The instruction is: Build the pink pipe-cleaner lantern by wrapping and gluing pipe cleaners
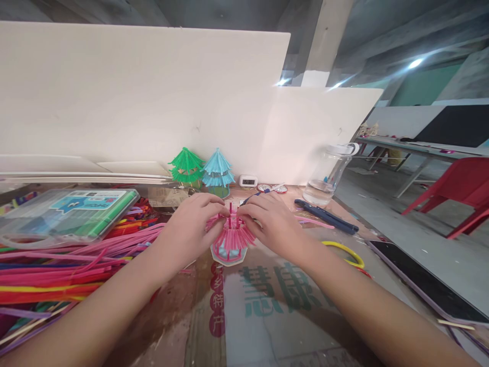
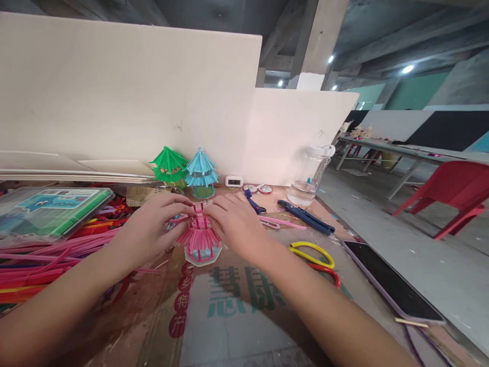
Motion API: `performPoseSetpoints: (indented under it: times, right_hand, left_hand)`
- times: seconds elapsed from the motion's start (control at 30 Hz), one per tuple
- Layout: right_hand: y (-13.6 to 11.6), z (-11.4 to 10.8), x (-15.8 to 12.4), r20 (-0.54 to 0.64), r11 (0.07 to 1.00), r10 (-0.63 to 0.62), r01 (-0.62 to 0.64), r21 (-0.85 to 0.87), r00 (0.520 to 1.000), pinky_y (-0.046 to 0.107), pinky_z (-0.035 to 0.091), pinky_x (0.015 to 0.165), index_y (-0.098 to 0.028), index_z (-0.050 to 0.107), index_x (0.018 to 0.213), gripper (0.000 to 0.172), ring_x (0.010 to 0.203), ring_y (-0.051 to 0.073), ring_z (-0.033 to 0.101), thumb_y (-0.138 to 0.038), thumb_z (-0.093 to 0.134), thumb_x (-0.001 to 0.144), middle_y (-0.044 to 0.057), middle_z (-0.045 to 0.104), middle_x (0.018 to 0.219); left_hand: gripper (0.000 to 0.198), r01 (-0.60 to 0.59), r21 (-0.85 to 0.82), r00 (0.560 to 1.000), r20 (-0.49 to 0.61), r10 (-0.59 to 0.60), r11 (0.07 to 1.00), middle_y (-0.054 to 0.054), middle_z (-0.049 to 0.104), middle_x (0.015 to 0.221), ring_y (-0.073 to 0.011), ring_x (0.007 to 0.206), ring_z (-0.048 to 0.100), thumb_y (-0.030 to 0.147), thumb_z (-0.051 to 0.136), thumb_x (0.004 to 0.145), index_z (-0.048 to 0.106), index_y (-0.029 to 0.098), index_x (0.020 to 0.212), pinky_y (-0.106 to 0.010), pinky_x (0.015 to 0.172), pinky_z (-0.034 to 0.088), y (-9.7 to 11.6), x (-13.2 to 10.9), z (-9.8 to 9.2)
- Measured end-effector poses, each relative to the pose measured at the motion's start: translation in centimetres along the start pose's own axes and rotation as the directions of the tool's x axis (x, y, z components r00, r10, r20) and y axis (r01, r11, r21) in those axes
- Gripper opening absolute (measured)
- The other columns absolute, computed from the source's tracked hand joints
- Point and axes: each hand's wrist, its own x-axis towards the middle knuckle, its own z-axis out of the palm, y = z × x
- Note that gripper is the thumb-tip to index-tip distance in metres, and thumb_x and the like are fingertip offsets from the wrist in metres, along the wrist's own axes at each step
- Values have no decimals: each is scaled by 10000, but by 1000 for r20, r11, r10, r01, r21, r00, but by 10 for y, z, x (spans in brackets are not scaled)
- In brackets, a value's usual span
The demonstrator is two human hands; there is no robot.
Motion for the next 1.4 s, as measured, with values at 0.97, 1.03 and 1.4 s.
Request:
performPoseSetpoints:
  times: [0.97, 1.03, 1.4]
  right_hand:
    - [-1, 1, -1, 17, 999, 10, -11, 37, 1000, 327, 375, 731, -163, 653, 912, 147, 804, 206, 559, -145, 510, 941, 64, 685, 839]
    - [-1, 1, 0, 18, 999, 12, -13, 34, 1000, 329, 377, 735, -167, 650, 912, 144, 808, 207, 560, -151, 510, 942, 65, 687, 845]
    - [-4, 2, 0, -5, 999, 26, -26, 20, 1000, 325, 377, 745, -170, 631, 877, 149, 800, 202, 560, -164, 501, 951, 58, 688, 830]
  left_hand:
    - [202, 4, -4, 1000, -11, -4, 1000, -87, 699, 1002, -230, 937, 638, 220, 490, 914, 686, 170, 911, -389, 831, 515, 0, -2, 1]
    - [203, 3, -3, 1000, -11, -3, 1000, -88, 700, 999, -230, 933, 640, 217, 492, 912, 689, 168, 913, -387, 828, 516, -1, -2, 1]
    - [207, 1, -2, 1000, -15, -1, 1000, -89, 703, 994, -231, 926, 641, 213, 489, 905, 690, 168, 925, -391, 825, 518, -2, -2, 2]
